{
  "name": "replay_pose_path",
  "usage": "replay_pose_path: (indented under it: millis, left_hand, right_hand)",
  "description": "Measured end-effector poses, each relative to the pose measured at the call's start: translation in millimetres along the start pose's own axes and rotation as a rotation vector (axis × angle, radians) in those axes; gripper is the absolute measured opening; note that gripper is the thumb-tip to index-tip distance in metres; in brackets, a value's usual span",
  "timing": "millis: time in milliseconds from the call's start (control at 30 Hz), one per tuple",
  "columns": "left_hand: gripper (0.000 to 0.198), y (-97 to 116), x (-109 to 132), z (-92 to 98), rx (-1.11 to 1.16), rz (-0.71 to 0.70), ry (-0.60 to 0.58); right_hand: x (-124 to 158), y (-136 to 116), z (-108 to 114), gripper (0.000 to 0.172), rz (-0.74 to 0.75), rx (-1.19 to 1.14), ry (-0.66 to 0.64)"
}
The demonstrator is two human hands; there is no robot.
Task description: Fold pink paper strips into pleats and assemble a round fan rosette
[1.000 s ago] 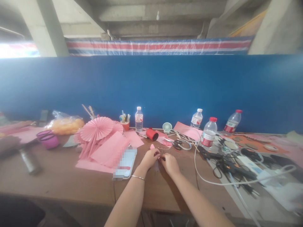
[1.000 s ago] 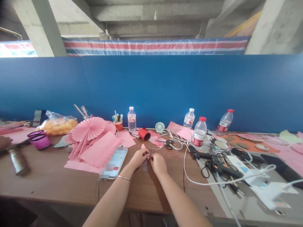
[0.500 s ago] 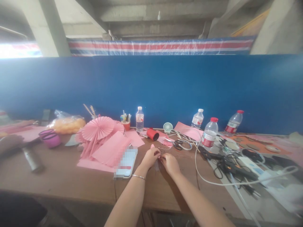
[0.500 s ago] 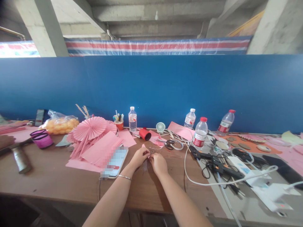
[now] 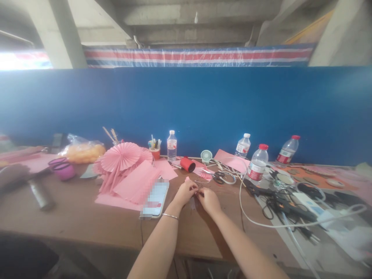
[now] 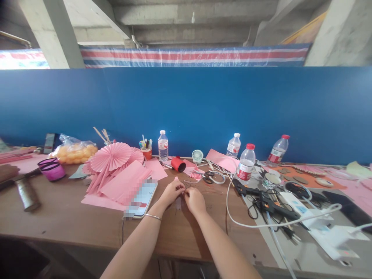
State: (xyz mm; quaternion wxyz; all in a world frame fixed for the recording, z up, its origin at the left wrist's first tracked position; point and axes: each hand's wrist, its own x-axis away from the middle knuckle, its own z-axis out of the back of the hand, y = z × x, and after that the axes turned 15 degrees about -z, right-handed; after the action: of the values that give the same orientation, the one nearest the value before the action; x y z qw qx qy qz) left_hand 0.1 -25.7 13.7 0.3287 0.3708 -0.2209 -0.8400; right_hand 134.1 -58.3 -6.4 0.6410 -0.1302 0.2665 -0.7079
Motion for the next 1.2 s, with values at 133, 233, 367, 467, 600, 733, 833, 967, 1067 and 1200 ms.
replay_pose_path:
  millis: [133, 233, 367, 467, 600, 733, 833, 967, 1067, 1200]
  left_hand:
    - [0.013, -1.4, -0.1, 2.2, -0.056, 0.023, 0.003]
    - [0.017, -5.2, -0.2, 3.9, -0.111, 0.059, 0.015]
    - [0.023, -6.4, 1.3, 4.8, -0.134, 0.059, -0.001]
    - [0.02, -3.3, 3.9, 4.8, -0.109, 0.066, -0.022]
    - [0.012, -2.1, 6.2, 3.3, 0.02, 0.009, -0.035]
    - [0.008, -7.6, 5.0, -0.9, 0.041, 0.0, -0.05]
    - [0.008, -11.8, 4.0, -3.0, 0.0, 0.022, -0.058]
    - [0.008, -13.6, 4.0, -2.1, -0.016, 0.01, -0.044]
    - [0.009, -13.2, 4.3, -1.2, -0.017, -0.017, -0.035]
    - [0.012, -14.1, 5.1, -2.8, -0.042, -0.011, -0.038]
  right_hand:
    - [1.0, -1.4, 1.7, 0.025, -0.027, -0.01, 0.009]
    - [1.6, -2.0, 2.9, 0.024, -0.038, -0.028, 0.0]
    - [0.8, -0.8, 1.2, 0.024, -0.041, -0.052, 0.002]
    - [-0.6, 1.2, -1.3, 0.023, -0.042, -0.064, 0.006]
    - [-2.0, 2.7, -2.6, 0.02, -0.058, -0.073, 0.003]
    - [-2.1, 0.8, 0.0, 0.018, -0.076, -0.07, -0.018]
    - [-1.5, -1.0, 2.7, 0.018, -0.091, -0.07, -0.036]
    - [-1.2, -0.4, 3.7, 0.019, -0.076, -0.079, -0.028]
    - [-1.9, 1.9, 2.4, 0.018, -0.057, -0.094, -0.021]
    - [-2.7, 4.1, -0.2, 0.017, -0.052, -0.098, -0.03]
